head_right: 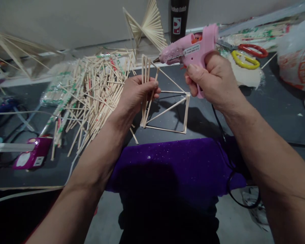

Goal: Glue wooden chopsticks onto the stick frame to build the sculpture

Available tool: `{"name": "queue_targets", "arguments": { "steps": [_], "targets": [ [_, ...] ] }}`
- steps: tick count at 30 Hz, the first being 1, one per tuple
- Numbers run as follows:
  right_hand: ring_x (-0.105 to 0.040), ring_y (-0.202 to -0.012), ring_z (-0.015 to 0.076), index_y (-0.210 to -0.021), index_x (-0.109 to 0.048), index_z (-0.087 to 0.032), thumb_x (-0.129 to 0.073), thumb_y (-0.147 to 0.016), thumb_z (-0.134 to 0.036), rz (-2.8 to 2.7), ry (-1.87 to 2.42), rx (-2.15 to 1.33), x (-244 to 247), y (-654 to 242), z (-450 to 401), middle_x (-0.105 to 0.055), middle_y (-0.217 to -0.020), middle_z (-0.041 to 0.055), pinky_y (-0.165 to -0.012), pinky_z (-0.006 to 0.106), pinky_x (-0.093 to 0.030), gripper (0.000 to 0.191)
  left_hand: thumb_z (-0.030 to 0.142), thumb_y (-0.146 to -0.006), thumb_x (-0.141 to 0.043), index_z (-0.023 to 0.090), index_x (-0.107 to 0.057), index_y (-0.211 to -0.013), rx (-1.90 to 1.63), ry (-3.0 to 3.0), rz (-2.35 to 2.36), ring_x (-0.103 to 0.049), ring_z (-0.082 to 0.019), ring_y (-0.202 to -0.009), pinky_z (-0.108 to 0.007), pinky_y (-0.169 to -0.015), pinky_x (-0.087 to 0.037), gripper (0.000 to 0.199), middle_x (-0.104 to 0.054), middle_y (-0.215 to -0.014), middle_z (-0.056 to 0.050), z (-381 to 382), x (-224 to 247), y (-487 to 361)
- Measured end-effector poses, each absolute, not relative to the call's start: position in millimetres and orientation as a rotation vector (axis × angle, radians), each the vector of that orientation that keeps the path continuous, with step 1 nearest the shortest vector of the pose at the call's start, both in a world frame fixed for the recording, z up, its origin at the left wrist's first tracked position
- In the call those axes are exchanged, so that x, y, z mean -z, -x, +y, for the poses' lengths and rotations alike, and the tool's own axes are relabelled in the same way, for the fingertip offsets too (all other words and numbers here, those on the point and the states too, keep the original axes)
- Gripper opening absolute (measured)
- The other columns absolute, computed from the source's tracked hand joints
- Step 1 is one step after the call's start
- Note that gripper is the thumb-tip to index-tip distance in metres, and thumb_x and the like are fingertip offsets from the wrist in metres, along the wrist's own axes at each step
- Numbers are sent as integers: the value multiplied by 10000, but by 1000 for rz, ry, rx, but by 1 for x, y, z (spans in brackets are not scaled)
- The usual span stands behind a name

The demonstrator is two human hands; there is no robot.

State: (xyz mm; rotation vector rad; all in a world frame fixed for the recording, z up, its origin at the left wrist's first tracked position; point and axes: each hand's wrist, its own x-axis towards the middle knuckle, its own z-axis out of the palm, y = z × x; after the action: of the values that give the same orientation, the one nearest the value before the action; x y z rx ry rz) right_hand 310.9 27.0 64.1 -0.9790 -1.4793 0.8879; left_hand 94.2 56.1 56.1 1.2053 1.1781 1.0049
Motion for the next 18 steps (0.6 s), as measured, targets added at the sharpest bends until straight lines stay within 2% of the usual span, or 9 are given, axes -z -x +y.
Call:
{"name": "queue_targets", "arguments": {
  "steps": [6, 13, 18],
  "targets": [
    [-551, -550, 70, -757, -651, -155, -748, -899, -352, -1456, 998, -921, -62, -310, 29, -568, -646, -3, -451, 148, -424, 262, 154, -845, -658, 135, -607, -843, -1007, -1209, 1178, -673, -73, -645, -206, -672, -580, 54, -628, -675, 20, 54, -57, -95],
    [-526, -485, 64, -745, -645, -159, -639, -936, -205, -1458, 1025, -938, -65, -307, 27, -618, -656, 8, -409, 160, -374, 196, 159, -844, -663, 133, -614, -864, -1004, -1226, 1178, -673, -72, -636, -204, -668, -577, 59, -636, -679, 21, 55, -56, -94],
    [-520, -473, 63, -712, -645, -157, -645, -940, -204, -1466, 1037, -941, -68, -307, 27, -598, -623, 4, -400, 158, -366, 232, 174, -839, -672, 133, -622, -874, -997, -1222, 1196, -689, -81, -657, -211, -676, -581, 73, -638, -678, 20, 56, -55, -94]
  ]
}}
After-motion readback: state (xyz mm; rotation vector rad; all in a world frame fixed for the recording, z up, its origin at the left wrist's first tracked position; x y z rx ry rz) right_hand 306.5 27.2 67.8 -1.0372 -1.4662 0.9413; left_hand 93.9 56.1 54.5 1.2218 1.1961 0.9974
